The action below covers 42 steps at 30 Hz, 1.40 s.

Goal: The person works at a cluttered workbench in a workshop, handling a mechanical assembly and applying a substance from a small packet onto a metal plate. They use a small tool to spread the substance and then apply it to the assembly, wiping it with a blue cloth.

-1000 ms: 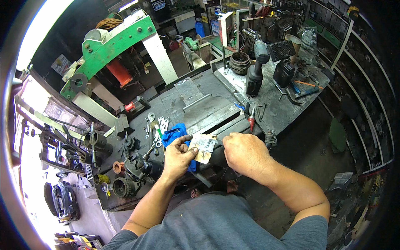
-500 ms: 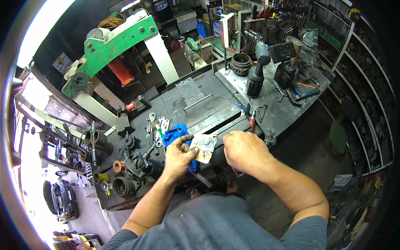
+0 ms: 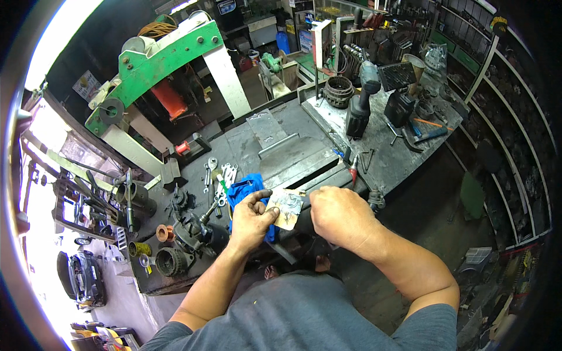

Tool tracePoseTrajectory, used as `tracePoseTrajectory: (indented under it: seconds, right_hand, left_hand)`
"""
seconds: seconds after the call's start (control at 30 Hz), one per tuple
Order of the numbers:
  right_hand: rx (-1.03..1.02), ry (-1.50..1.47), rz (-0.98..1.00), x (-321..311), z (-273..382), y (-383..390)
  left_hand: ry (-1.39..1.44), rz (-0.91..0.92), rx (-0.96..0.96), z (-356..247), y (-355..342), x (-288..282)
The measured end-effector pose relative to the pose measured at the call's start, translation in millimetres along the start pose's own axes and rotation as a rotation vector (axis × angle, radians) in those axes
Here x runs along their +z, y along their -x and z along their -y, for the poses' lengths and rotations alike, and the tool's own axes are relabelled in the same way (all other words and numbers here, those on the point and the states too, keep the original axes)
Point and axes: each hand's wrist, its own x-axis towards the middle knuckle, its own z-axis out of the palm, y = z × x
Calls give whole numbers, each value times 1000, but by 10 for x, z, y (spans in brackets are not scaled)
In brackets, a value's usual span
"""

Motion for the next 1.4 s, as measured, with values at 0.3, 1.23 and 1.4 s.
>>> tracePoseTrajectory:
  seconds: [0.3, 1.23, 1.4]
  right_hand:
    - [25, 7, 78, -4, 10, 9]
    - [34, 87, -207, 288, 115, 321]
    - [78, 112, -248, 275, 112, 276]
  left_hand:
    - [23, 3, 6, 44, -29, 6]
    - [38, 4, -7, 10, -12, 0]
    - [42, 10, -14, 18, -7, -5]
